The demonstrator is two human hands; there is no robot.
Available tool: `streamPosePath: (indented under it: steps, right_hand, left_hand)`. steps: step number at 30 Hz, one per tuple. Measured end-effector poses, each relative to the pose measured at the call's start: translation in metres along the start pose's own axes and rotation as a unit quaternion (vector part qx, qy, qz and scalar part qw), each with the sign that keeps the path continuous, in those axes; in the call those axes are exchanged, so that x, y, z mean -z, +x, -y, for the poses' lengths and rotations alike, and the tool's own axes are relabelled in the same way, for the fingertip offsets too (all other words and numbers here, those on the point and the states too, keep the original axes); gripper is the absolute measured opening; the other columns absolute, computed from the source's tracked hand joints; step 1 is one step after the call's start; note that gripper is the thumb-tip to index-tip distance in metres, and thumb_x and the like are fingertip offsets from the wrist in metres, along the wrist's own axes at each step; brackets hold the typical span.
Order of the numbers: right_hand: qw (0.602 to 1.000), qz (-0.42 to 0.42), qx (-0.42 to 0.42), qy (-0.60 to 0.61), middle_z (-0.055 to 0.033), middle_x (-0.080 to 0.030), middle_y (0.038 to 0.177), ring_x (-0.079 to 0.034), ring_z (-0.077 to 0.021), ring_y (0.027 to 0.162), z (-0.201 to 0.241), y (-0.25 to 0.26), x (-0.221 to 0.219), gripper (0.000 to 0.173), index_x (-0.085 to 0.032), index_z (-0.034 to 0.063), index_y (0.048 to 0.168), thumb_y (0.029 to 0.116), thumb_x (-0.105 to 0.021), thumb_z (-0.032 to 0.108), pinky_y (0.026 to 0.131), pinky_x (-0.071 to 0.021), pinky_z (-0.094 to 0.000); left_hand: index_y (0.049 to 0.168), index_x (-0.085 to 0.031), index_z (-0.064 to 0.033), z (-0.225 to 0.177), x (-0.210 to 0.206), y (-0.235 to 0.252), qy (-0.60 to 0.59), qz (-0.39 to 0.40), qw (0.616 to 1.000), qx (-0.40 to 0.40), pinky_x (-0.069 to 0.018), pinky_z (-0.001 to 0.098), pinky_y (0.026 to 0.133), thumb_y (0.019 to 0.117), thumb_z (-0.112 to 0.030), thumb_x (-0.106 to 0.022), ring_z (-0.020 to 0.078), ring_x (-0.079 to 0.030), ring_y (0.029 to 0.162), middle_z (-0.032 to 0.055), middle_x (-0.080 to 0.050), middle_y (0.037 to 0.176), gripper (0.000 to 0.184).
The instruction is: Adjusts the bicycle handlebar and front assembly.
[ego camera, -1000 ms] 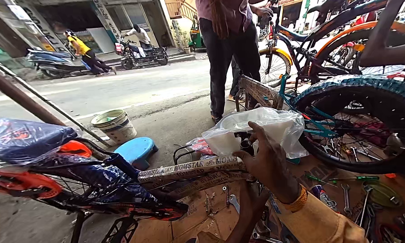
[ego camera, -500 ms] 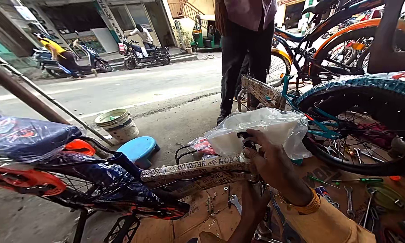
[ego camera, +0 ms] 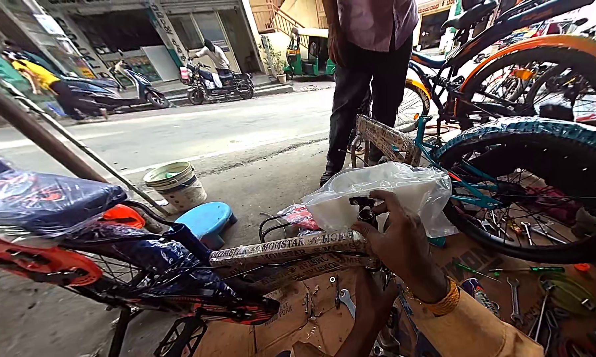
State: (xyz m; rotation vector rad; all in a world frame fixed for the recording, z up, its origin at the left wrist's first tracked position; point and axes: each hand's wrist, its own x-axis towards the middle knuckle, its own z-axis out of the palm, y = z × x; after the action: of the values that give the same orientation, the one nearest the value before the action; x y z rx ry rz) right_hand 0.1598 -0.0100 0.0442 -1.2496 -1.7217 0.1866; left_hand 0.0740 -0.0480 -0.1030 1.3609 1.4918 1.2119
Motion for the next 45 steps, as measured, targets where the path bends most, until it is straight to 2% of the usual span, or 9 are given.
streamPosePath:
  steps: [5, 12, 15, 21, 28, 31, 35, 42, 45]
  right_hand:
    - [0.991, 0.109, 0.009, 0.075, 0.0012, -0.066, 0.13, -0.061, -0.0134, 0.067, -0.001, 0.004, 0.012, 0.071, -0.046, 0.0182, 0.153, 0.091, -0.078, 0.031, 0.062, -0.0559, -0.0372]
    - [1.0, -0.026, -0.006, 0.015, 0.0039, -0.073, 0.092, -0.067, -0.0153, 0.069, 0.008, -0.003, -0.004, 0.033, -0.067, 0.0191, 0.111, 0.084, -0.083, 0.03, 0.058, -0.0554, -0.0427]
    - [0.999, -0.039, 0.007, 0.0, 0.0006, -0.072, 0.091, -0.062, -0.0176, 0.06, 0.006, -0.006, -0.008, 0.038, -0.065, 0.0161, 0.115, 0.0856, -0.081, 0.033, 0.052, -0.0512, -0.0435]
    - [0.959, 0.195, -0.012, 0.204, 0.0078, -0.073, 0.12, -0.067, -0.0122, 0.067, -0.01, 0.016, 0.022, 0.044, -0.06, 0.0212, 0.138, 0.0964, -0.069, 0.011, 0.055, -0.0583, -0.032]
    - [0.999, -0.036, -0.006, 0.001, 0.0023, -0.072, 0.087, -0.063, -0.0173, 0.06, 0.009, -0.008, -0.008, 0.031, -0.067, 0.0185, 0.112, 0.0861, -0.08, 0.029, 0.052, -0.0516, -0.0443]
    - [0.99, 0.085, -0.022, 0.108, 0.0045, -0.074, 0.101, -0.059, -0.0131, 0.057, 0.001, 0.004, 0.01, 0.034, -0.066, 0.0192, 0.122, 0.0906, -0.078, 0.024, 0.05, -0.0505, -0.0361]
    - [0.885, 0.33, -0.063, 0.324, -0.0007, -0.07, 0.128, -0.071, -0.0173, 0.088, -0.018, 0.036, 0.032, 0.044, -0.055, 0.0157, 0.142, 0.1, -0.059, 0.003, 0.058, -0.0564, -0.0288]
    - [0.999, -0.007, -0.036, 0.031, 0.0023, -0.074, 0.088, -0.062, -0.0173, 0.059, 0.013, -0.006, -0.003, 0.036, -0.066, 0.0193, 0.119, 0.0861, -0.082, 0.023, 0.055, -0.0524, -0.0455]
    - [0.989, 0.09, -0.041, 0.106, 0.0023, -0.075, 0.103, -0.064, -0.0142, 0.065, 0.006, 0.005, 0.008, 0.038, -0.064, 0.0172, 0.125, 0.0904, -0.079, 0.022, 0.058, -0.0543, -0.0386]
  left_hand:
    - [0.137, -0.047, 0.0032, 0.001, -0.001, 0.001, -0.013, 0.001, 1.0, 0.01, -0.0546, 0.0342, 0.095, 0.0731, -0.03, -0.081, 0.0159, -0.064, 0.109, 0.0138, -0.064, 0.12, 0.08]
    - [0.137, -0.048, 0.0045, 0.003, 0.0, 0.002, -0.006, -0.006, 1.0, -0.016, -0.0541, 0.0324, 0.097, 0.0717, -0.035, -0.08, 0.0131, -0.064, 0.111, 0.0121, -0.065, 0.12, 0.083]
    - [0.136, -0.049, 0.0056, 0.005, 0.001, 0.001, -0.001, -0.007, 1.0, -0.022, -0.0541, 0.0335, 0.098, 0.0729, -0.036, -0.08, 0.0138, -0.065, 0.111, 0.0129, -0.066, 0.12, 0.082]
    - [0.137, -0.049, 0.004, 0.007, 0.0, 0.002, -0.01, 0.0, 1.0, 0.001, -0.0544, 0.0356, 0.097, 0.0733, -0.036, -0.08, 0.0171, -0.064, 0.111, 0.0151, -0.064, 0.121, 0.082]
    - [0.136, -0.05, 0.0057, 0.004, 0.002, 0.0, 0.009, -0.006, 1.0, -0.023, -0.0532, 0.0331, 0.099, 0.0738, -0.04, -0.079, 0.0136, -0.064, 0.113, 0.013, -0.066, 0.12, 0.082]
    - [0.137, -0.049, 0.0043, 0.001, 0.002, 0.001, 0.007, 0.001, 1.0, 0.001, -0.0545, 0.0354, 0.097, 0.0749, -0.031, -0.079, 0.0162, -0.065, 0.111, 0.0141, -0.066, 0.12, 0.077]
    - [0.137, -0.048, 0.0039, 0.004, 0.0, 0.002, -0.015, 0.004, 1.0, 0.008, -0.0564, 0.0357, 0.094, 0.0746, -0.033, -0.081, 0.0162, -0.066, 0.106, 0.0134, -0.066, 0.118, 0.079]
    - [0.138, -0.047, 0.007, 0.004, 0.001, -0.002, -0.03, -0.001, 0.999, -0.031, -0.0535, 0.0312, 0.1, 0.0765, -0.031, -0.079, 0.0124, -0.064, 0.113, 0.0131, -0.066, 0.122, 0.079]
    - [0.138, -0.046, 0.0062, 0.006, 0.0, 0.001, -0.048, -0.001, 0.999, -0.015, -0.0558, 0.0348, 0.097, 0.0759, -0.028, -0.079, 0.0153, -0.065, 0.11, 0.0143, -0.065, 0.121, 0.078]
